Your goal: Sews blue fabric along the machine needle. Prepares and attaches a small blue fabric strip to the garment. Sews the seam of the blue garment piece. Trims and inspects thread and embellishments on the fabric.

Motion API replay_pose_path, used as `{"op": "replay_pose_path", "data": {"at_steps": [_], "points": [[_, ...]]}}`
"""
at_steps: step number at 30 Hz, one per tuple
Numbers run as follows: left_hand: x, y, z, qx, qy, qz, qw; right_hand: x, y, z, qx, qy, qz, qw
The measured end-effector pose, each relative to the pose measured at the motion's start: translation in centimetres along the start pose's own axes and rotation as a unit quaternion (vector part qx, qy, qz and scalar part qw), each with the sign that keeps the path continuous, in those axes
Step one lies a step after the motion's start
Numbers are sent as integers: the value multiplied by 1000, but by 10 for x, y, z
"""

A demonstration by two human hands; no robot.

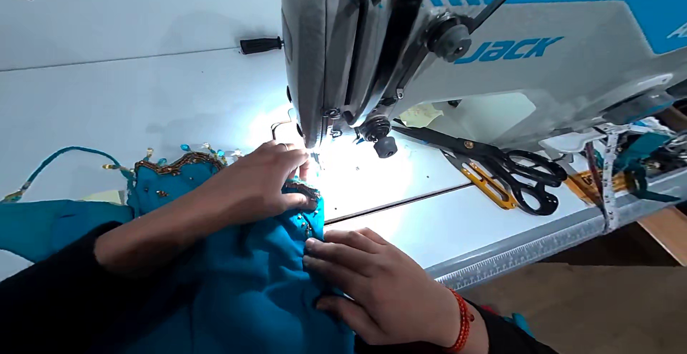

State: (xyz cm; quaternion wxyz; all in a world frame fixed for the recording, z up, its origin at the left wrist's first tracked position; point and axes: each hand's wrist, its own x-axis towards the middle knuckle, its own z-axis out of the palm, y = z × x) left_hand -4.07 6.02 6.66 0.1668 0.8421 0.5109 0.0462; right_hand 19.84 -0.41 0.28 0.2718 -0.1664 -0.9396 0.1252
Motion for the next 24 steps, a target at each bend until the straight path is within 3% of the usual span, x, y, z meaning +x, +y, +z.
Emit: {"op": "replay_pose_path", "data": {"at_steps": [4,9,12,19,24], "points": [[-7,-9,14,-54,41,82,994,-7,3,-5,119,37,30,992],[-7,-10,12,-199,38,130,971,-1,12,-10,226,141,204,942],[-7,-12,12,-230,19,132,964,8,16,-11,274,147,276,909],[-8,-9,11,-264,7,109,958,27,8,-9,348,170,334,859],[-10,-8,10,-317,0,98,943,27,8,-6,332,219,324,858]]}}
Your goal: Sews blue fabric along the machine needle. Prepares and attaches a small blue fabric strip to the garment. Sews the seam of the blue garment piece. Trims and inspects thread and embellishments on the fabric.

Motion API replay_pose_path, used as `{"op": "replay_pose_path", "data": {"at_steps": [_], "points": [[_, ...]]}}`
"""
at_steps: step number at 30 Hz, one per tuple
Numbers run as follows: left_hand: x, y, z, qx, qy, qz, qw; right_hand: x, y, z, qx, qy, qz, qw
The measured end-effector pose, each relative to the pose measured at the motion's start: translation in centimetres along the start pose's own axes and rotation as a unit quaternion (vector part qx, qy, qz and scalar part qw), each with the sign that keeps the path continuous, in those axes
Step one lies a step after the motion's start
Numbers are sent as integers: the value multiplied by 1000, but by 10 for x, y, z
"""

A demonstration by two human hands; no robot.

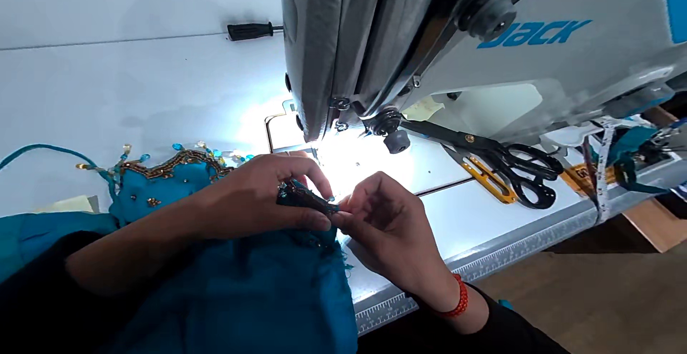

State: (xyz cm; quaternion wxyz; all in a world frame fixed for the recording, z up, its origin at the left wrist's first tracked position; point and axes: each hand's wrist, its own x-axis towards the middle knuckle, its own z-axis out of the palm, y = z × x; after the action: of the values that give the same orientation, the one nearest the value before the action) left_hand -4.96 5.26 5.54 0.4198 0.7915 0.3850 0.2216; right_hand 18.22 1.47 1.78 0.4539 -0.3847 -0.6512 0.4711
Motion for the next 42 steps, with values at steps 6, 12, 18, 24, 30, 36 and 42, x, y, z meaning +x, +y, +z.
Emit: {"op": "replay_pose_path", "data": {"at_steps": [6,12,18,24,30,36,42], "points": [[-1,11,7,22,32,-40,998,-1,3,1,1,6,-61,998],[-1,9,13,76,58,0,995,-2,3,3,-22,16,-46,999],[-1,2,14,161,63,35,984,-2,5,5,-51,21,-44,997],[1,-9,17,230,78,74,967,-3,5,3,-93,-11,-34,995],[2,-6,14,284,88,7,955,-6,6,9,-176,-32,-124,976],[4,-5,10,291,70,-29,954,-20,2,-61,-288,66,-251,922],[4,-7,10,290,77,-4,954,-37,20,-249,-496,326,-61,802]]}}
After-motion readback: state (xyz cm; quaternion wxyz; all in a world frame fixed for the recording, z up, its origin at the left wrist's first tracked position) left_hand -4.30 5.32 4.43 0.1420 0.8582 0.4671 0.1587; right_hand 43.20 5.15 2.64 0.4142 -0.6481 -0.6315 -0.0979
